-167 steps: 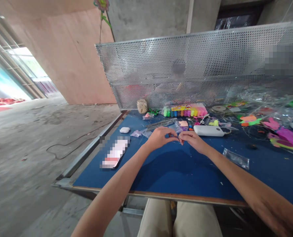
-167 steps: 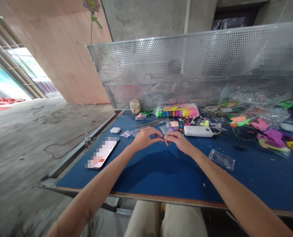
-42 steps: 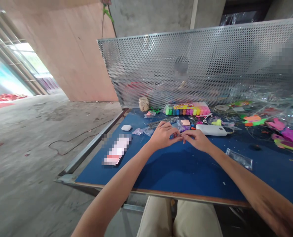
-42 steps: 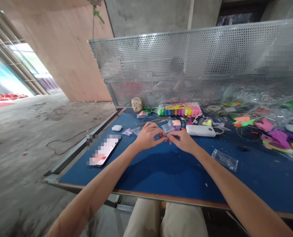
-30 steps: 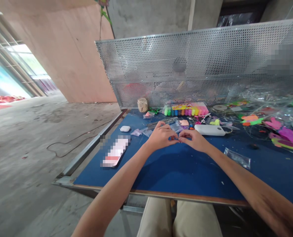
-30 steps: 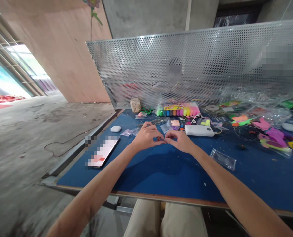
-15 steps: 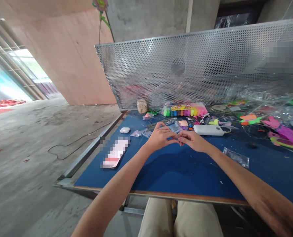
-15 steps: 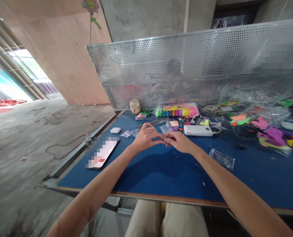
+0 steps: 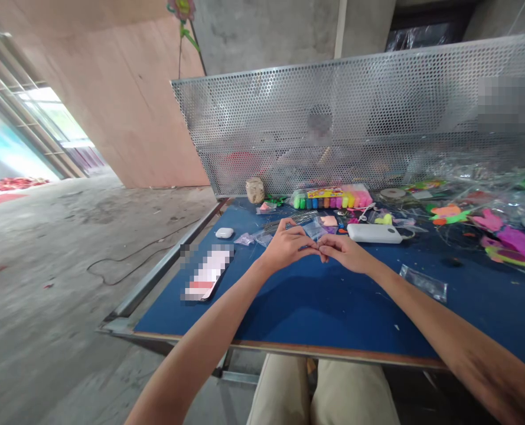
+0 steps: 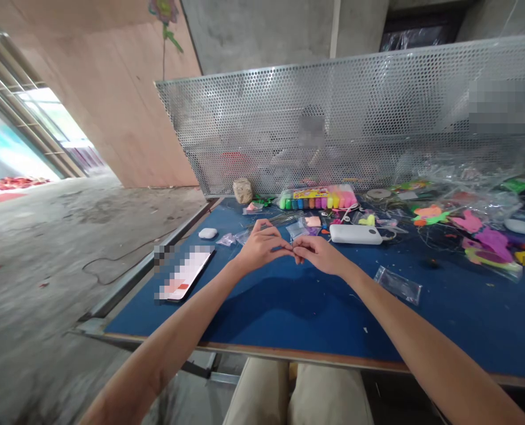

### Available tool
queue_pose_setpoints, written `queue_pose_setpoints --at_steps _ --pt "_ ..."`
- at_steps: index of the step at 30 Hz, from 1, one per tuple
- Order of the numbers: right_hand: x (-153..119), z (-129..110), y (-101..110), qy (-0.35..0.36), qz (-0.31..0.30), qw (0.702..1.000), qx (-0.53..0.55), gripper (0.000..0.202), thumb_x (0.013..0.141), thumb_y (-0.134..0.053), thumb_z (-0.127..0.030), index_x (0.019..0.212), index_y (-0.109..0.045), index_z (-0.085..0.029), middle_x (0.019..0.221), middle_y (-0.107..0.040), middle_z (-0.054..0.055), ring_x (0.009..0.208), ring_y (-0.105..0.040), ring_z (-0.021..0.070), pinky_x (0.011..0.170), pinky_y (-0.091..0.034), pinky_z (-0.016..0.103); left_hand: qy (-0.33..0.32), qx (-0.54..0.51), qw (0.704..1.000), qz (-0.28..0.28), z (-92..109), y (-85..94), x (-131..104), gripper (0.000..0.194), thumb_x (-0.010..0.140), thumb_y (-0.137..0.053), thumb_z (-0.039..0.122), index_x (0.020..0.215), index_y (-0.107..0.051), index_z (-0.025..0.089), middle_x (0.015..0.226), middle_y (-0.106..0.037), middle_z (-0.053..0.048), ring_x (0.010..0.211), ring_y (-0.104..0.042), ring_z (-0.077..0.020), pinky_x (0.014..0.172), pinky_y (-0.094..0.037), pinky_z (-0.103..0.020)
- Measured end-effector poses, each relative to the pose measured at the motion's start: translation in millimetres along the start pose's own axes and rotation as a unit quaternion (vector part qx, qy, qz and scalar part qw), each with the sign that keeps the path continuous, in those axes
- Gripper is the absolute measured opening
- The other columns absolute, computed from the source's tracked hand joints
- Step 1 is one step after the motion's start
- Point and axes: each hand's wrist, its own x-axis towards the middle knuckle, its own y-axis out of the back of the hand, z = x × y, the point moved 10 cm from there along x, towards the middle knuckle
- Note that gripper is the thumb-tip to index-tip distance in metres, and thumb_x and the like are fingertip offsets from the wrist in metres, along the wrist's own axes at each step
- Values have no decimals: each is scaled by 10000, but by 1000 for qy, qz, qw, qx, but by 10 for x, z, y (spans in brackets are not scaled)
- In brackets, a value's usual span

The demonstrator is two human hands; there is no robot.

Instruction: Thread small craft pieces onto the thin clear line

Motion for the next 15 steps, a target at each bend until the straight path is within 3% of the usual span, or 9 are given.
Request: queue_pose_setpoints --at_steps 6,15 --pt "-7 -118 49 40 45 995 -79 159 970 -501 -344 955 -600 -220 795 -690 27 754 -645 195 754 -506 331 19 0 1000 5 -18 43 24 248 937 -583 425 910 -737 232 797 -711 -1 808 -606 -137 1033 -282 -393" --pt "-54 -326 104 96 128 965 -207 149 987 -453 -245 1028 -595 -229 820 -689 24 768 -658 189 761 -489 321 110 -16 994 9 -171 62 45 298 894 -592 520 905 -768 280 845 -694 -18 904 -582 -164 1004 -283 -389"
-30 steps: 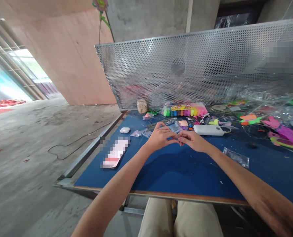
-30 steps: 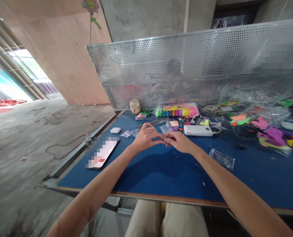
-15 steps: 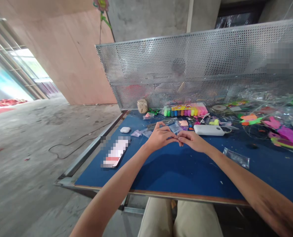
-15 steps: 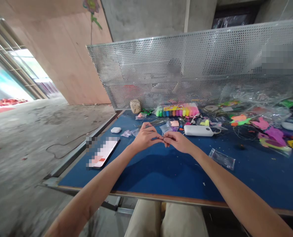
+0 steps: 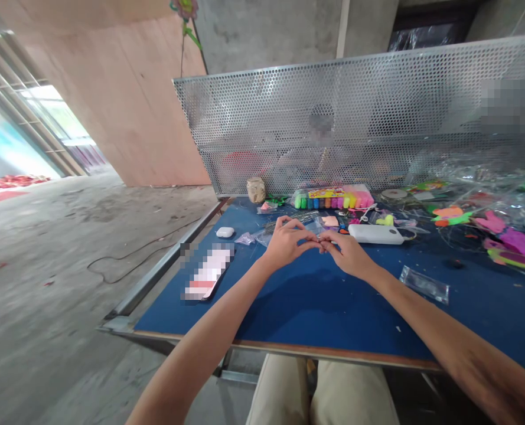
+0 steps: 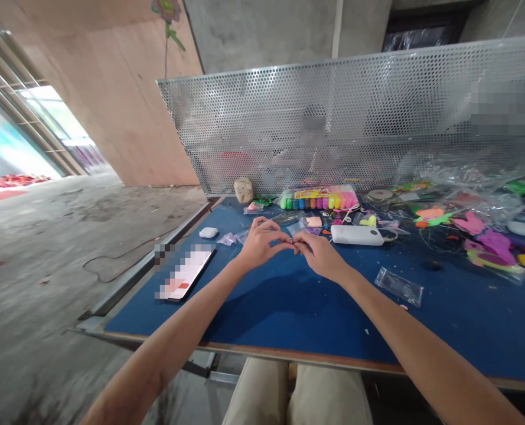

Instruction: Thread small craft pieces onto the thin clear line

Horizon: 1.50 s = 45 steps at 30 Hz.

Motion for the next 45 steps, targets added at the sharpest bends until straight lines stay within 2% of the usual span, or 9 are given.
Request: queue_pose_setpoints --at_steps 9,13,19,22,25,28,32,38,45 --pt "-7 -163 62 54 57 991 -108 172 993 -414 -201 1007 -583 -226 833 -662 49 810 -627 210 792 -471 337 69 -66 995 36 -126 -20 -15 255 844 -660 511 889 -777 288 854 -707 -2 935 -596 -167 976 -323 -371" --pt "-9 -132 105 28 78 993 -83 156 990 -438 -243 1016 -591 -229 851 -685 49 805 -649 211 770 -493 331 85 -69 994 28 -149 -36 -13 246 870 -643 493 920 -770 288 893 -729 1 949 -605 -170 988 -342 -370" --pt "2 35 75 -26 36 999 -3 138 955 -507 -291 1016 -614 -228 849 -721 39 782 -690 206 709 -521 306 60 -41 997 -14 -108 -122 -1 222 887 -644 454 957 -735 264 875 -742 11 902 -636 -167 969 -368 -362" --pt "8 98 80 -39 29 999 2 153 951 -514 -314 963 -636 -223 807 -716 31 730 -668 191 678 -504 295 61 -37 997 -31 -101 -143 -1 213 897 -636 440 960 -716 253 882 -737 9 907 -645 -172 944 -387 -351" --pt "18 165 48 -58 16 998 29 203 966 -494 -348 903 -633 -215 762 -694 19 667 -622 168 666 -487 290 62 -51 996 -29 -94 -108 6 231 897 -642 417 1047 -684 247 958 -733 3 905 -655 -164 928 -403 -343" --pt "22 212 -13 -71 -7 995 73 232 973 -484 -380 902 -623 -208 733 -671 15 679 -608 170 664 -483 291 29 -67 997 -25 -35 -68 20 253 900 -644 395 1114 -675 264 1093 -702 -11 992 -646 -160 914 -426 -319" --pt "6 231 -66 -73 -32 992 97 239 968 -496 -398 947 -632 -203 750 -674 23 705 -616 180 690 -498 311 -10 -47 999 -22 21 -48 22 265 886 -650 428 1092 -703 270 1196 -663 -38 1134 -602 -191 959 -432 -332" --pt "-13 288 -14 -80 8 988 131 232 915 -587 -414 969 -653 -198 879 -712 52 768 -669 198 726 -540 334 -46 -40 998 -35 77 -51 7 277 945 -563 426 1109 -690 242 1198 -694 -56 1135 -628 -184 951 -444 -336" --pt "-9 359 22 -100 26 987 125 232 856 -666 -429 898 -733 -211 867 -739 46 773 -693 223 738 -555 355 -44 -28 998 -39 28 -56 -23 278 949 -551 451 1035 -718 246 1139 -731 -36 1045 -679 -176 947 -438 -329"
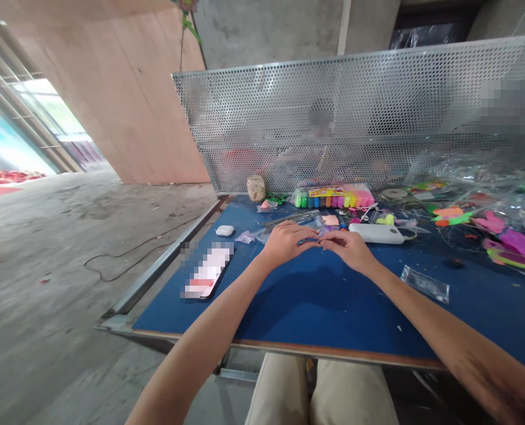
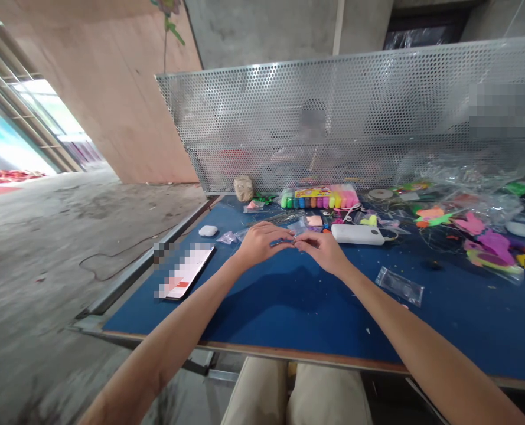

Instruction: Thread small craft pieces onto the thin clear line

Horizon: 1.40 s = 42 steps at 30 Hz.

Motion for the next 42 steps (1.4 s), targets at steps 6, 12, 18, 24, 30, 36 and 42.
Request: queue_pose_setpoints --at_steps 6,12,18,24,30,36,42 --pt "-9 -125 68 30 25 997 -67 202 878 -641 -396 896 -744 -224 903 -757 50 851 -697 248 776 -541 369 18 -9 1000 19 -46 -19 -12 260 948 -560 444 967 -740 256 1017 -762 -8 954 -695 -158 922 -415 -323" --pt "-12 -160 19 46 13 995 -84 211 912 -573 -389 927 -695 -218 833 -717 44 766 -663 222 706 -527 340 54 -27 998 -2 -49 -50 9 253 933 -575 441 1033 -705 248 1056 -743 -15 989 -678 -182 946 -414 -349" --pt "-24 -137 -59 33 -36 998 -28 189 925 -551 -387 918 -623 -213 844 -664 35 768 -619 192 727 -504 316 35 -184 977 -105 77 0 5 329 883 -604 383 1155 -615 198 1162 -674 -87 1114 -606 -242 1018 -411 -397" --pt "-50 -116 -124 6 -93 995 47 219 930 -535 -412 920 -605 -204 735 -558 0 660 -507 151 621 -428 271 107 -411 890 -168 4 -164 -46 362 992 -398 407 1086 -662 177 995 -697 -85 954 -636 -204 879 -476 -338" --pt "-61 -210 -171 26 -109 993 43 252 928 -526 -426 858 -622 -203 781 -614 20 718 -542 173 671 -439 296 142 -409 884 -174 -8 -362 -70 423 915 -551 525 946 -695 129 759 -608 -32 680 -518 -122 624 -413 -247" --pt "-54 -222 -145 26 -89 994 56 223 914 -559 -417 883 -630 -208 780 -613 14 709 -534 166 661 -432 288 151 -416 888 -122 -60 -317 -51 441 919 -535 533 846 -686 125 677 -513 -5 643 -443 -110 613 -357 -253" --pt "-77 -253 -143 15 -68 994 85 212 863 -651 -416 854 -617 -207 731 -553 -6 643 -484 136 594 -400 263 144 -470 864 -104 -13 -274 -22 385 913 -565 483 750 -588 135 745 -540 -18 697 -465 -120 658 -371 -263"
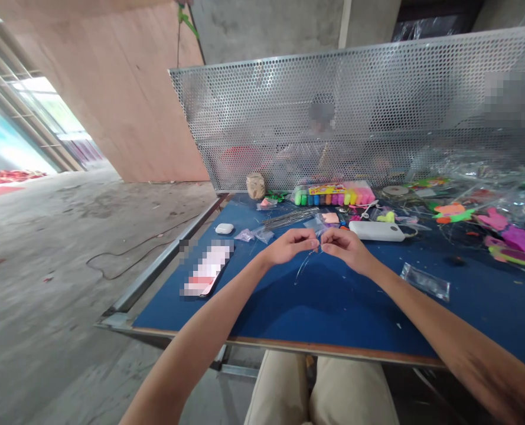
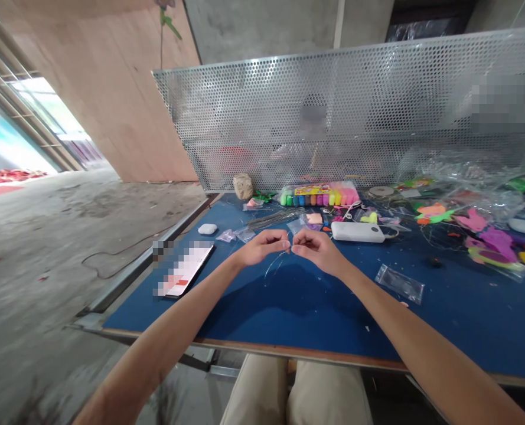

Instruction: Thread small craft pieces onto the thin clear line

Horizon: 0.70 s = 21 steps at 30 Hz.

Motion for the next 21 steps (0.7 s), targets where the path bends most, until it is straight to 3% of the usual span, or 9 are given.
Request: queue_pose_setpoints --at_steps 8,14,16,19,21 --pt "1 27 27 -10 22 999 -31 229 847 -666 -425 796 -648 -203 704 -606 1 602 -518 138 570 -428 276 17 51 998 12 -111 46 0 396 919 -537 509 764 -574 146 685 -473 14 630 -405 -106 600 -325 -254" --pt "14 18 25 -19 17 999 -27 196 878 -634 -388 894 -679 -198 725 -677 22 680 -632 171 675 -519 307 20 58 998 20 -256 148 14 391 938 -517 503 874 -642 139 774 -584 -22 686 -509 -116 659 -413 -251" --pt "24 45 53 -26 29 999 -24 191 869 -651 -388 891 -686 -201 733 -688 23 687 -648 175 685 -533 310 14 72 995 68 -289 275 28 374 914 -559 507 941 -652 146 857 -629 -39 743 -555 -127 701 -447 -251" --pt "47 115 127 -30 60 997 -23 186 838 -693 -395 861 -705 -210 807 -712 32 748 -680 195 731 -549 329 -6 121 963 242 -212 665 -57 362 900 -588 494 1026 -644 159 948 -659 -46 841 -596 -142 772 -473 -251" --pt "59 170 186 -30 83 996 -32 190 817 -714 -406 832 -719 -216 844 -724 37 778 -686 209 752 -548 343 -9 155 932 327 -104 850 -167 369 937 -519 496 952 -651 152 888 -671 -42 813 -608 -143 770 -484 -254"
